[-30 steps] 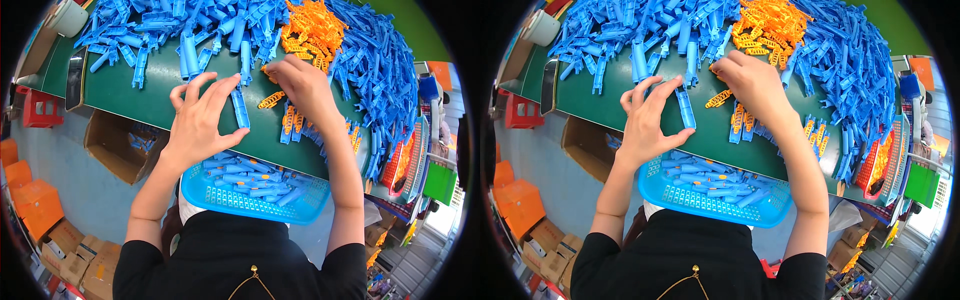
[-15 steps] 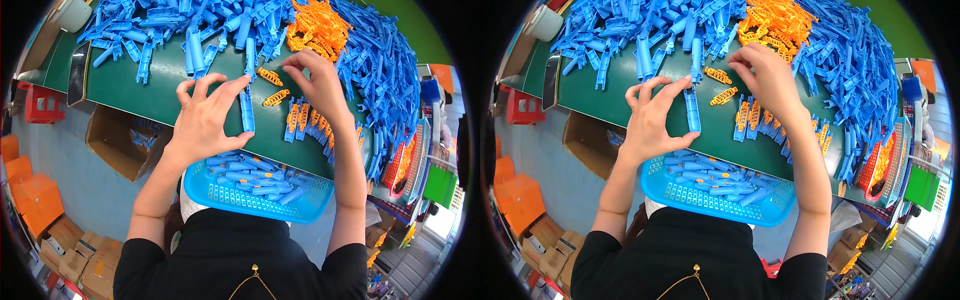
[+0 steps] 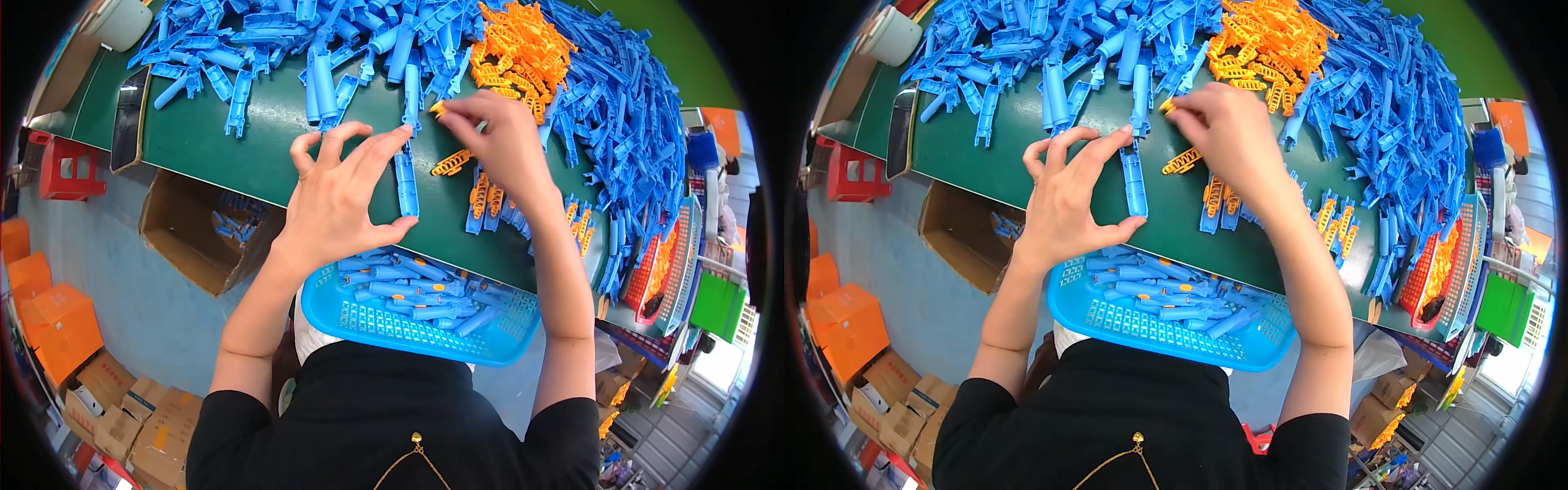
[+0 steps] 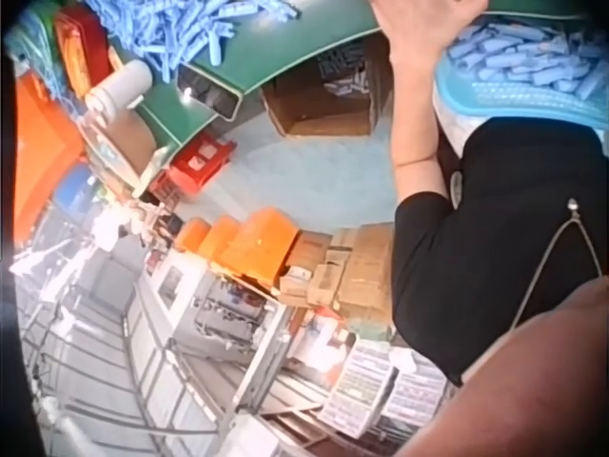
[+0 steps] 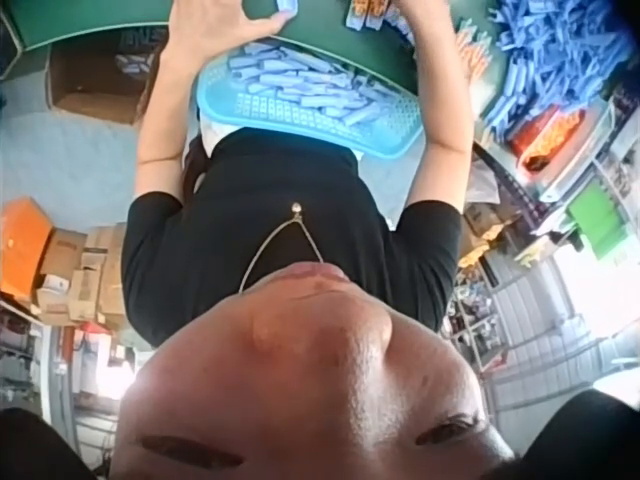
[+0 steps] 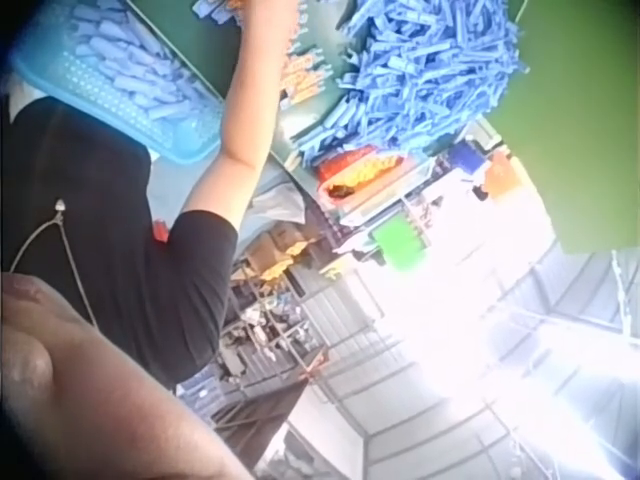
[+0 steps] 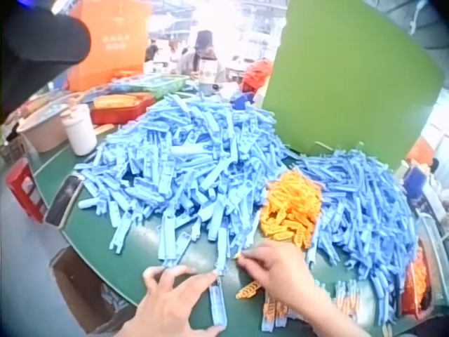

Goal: Assembling small blue and orange plastic components into toy units at a factory workbench.

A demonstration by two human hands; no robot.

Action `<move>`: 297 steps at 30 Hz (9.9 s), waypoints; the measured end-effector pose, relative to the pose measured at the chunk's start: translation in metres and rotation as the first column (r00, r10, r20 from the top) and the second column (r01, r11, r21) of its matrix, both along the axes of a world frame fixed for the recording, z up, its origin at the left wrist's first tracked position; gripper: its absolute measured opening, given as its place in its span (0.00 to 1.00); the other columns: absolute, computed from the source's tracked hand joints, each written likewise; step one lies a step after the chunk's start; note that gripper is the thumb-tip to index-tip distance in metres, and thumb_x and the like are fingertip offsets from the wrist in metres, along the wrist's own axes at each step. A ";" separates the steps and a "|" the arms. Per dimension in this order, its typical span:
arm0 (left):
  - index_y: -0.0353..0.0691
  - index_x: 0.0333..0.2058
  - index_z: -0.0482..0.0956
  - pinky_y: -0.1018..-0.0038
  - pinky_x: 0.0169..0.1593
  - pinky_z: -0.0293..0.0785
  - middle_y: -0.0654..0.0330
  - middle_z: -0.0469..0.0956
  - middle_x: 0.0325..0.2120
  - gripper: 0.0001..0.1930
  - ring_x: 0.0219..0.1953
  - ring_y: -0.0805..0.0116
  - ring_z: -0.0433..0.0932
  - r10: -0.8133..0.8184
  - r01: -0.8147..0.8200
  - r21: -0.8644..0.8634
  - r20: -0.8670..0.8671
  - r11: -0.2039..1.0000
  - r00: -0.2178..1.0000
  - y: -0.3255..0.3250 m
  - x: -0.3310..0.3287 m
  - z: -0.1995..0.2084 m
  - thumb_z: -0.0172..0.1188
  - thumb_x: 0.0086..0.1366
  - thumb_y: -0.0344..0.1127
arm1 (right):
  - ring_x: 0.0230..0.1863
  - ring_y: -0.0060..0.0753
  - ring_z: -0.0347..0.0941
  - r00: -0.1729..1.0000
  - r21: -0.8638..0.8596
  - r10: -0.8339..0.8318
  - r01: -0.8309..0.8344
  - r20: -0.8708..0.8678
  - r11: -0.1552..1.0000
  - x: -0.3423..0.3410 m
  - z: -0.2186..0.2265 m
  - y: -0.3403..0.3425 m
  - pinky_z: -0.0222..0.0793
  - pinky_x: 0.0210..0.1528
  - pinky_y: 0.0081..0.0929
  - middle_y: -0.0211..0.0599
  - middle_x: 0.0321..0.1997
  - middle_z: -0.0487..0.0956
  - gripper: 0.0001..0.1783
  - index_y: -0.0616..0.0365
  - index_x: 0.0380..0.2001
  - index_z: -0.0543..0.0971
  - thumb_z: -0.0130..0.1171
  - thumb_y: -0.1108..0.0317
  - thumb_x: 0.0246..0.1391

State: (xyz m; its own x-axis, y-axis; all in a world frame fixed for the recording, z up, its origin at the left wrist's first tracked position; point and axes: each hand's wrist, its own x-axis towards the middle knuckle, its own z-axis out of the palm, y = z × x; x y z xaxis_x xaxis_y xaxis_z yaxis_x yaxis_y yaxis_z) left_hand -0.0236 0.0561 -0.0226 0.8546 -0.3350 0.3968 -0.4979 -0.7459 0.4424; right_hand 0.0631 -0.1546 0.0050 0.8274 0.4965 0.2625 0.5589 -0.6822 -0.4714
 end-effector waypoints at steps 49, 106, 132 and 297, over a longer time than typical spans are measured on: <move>0.45 0.56 0.72 0.53 0.62 0.44 0.68 0.74 0.53 0.37 0.59 0.62 0.64 -0.077 0.079 0.093 -0.025 0.993 0.997 0.006 -0.016 0.016 0.71 0.46 0.49 | 0.47 0.40 0.71 0.979 -0.124 0.169 -0.155 0.116 0.980 -0.035 0.008 -0.026 0.67 0.49 0.33 0.33 0.40 0.80 0.12 0.55 0.38 0.83 0.64 0.75 0.46; 0.48 0.63 0.65 0.51 0.67 0.35 0.66 0.73 0.55 0.49 0.62 0.62 0.63 -0.181 0.183 0.019 -0.078 0.983 0.980 0.024 0.010 0.004 0.75 0.39 0.47 | 0.47 0.39 0.69 0.980 -0.034 -0.012 0.019 0.197 0.999 -0.062 0.000 0.012 0.56 0.51 0.37 0.30 0.34 0.77 0.05 0.53 0.32 0.78 0.62 0.69 0.50; 0.37 0.45 0.70 0.60 0.42 0.67 0.50 0.81 0.29 0.21 0.34 0.52 0.79 0.458 -0.461 0.023 0.071 0.887 0.886 0.038 0.063 0.008 0.63 0.58 0.43 | 0.45 0.35 0.72 0.927 -0.371 0.024 0.126 0.375 0.920 -0.060 0.014 -0.025 0.63 0.50 0.36 0.29 0.31 0.77 0.04 0.51 0.28 0.82 0.63 0.69 0.46; 0.41 0.55 0.72 0.61 0.47 0.65 0.54 0.73 0.33 0.30 0.39 0.58 0.71 -0.004 -0.006 -0.124 -0.085 0.992 0.996 0.015 0.020 0.013 0.68 0.53 0.42 | 0.27 0.27 0.73 0.952 -0.006 -0.271 0.273 -0.146 0.962 0.019 0.000 -0.040 0.67 0.32 0.24 0.36 0.26 0.79 0.13 0.60 0.43 0.80 0.60 0.69 0.54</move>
State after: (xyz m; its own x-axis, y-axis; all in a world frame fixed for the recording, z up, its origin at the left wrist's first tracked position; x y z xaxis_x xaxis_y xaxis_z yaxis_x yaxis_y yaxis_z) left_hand -0.0031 0.0713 -0.0095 0.8873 -0.2870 0.3610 -0.4538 -0.6831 0.5722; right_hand 0.0819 -0.1949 0.0055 0.9600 0.2449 0.1355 0.2787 -0.7917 -0.5437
